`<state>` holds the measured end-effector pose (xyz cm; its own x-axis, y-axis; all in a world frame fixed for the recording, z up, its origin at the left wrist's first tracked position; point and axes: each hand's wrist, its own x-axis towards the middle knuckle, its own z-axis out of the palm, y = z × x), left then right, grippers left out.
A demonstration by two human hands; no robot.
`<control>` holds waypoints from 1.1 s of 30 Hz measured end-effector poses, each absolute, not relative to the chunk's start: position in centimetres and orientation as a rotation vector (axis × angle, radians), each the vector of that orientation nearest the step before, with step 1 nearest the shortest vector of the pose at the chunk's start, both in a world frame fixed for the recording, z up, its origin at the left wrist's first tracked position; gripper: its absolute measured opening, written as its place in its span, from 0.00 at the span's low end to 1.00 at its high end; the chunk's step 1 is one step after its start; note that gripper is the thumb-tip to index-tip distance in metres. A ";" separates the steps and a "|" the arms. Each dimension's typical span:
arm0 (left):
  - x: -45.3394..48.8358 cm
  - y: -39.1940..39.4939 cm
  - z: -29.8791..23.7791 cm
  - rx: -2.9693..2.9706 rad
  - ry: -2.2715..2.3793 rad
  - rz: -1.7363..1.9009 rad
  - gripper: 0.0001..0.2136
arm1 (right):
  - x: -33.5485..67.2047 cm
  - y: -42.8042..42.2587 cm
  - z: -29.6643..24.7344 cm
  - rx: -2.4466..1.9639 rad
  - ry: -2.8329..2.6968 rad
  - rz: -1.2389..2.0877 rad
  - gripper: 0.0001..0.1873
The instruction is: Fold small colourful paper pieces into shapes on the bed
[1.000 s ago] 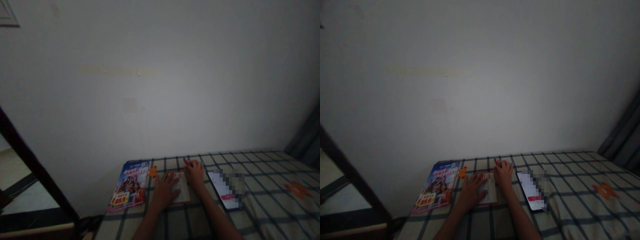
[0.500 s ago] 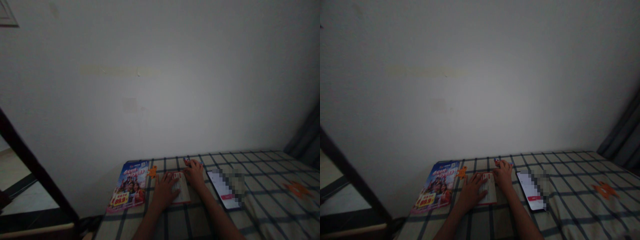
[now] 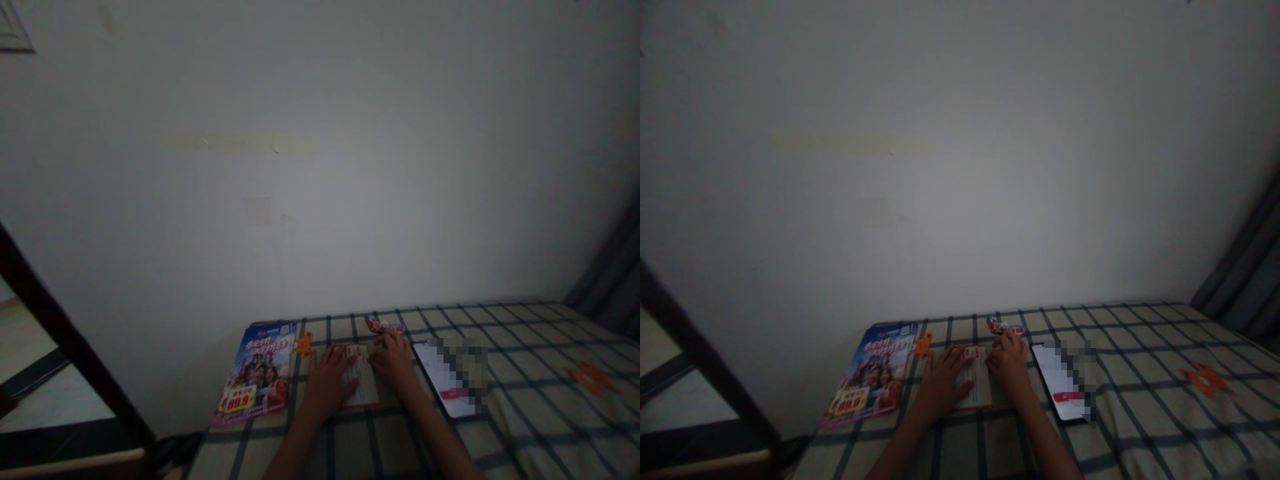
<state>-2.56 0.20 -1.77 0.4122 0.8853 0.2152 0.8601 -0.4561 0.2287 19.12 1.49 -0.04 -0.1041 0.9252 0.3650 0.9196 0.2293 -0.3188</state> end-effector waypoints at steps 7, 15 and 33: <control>-2.4 0.1 -1.4 2.557 1.617 0.487 0.26 | 19.0 1.7 -0.4 -1.760 -1.972 0.020 0.06; -2.3 0.0 -1.5 2.564 1.641 0.442 0.26 | 18.5 2.4 -0.1 -1.740 -1.996 0.009 0.06; -2.4 0.0 -1.7 2.603 1.656 0.468 0.25 | 19.4 -1.4 -0.8 -1.669 -2.055 0.131 0.05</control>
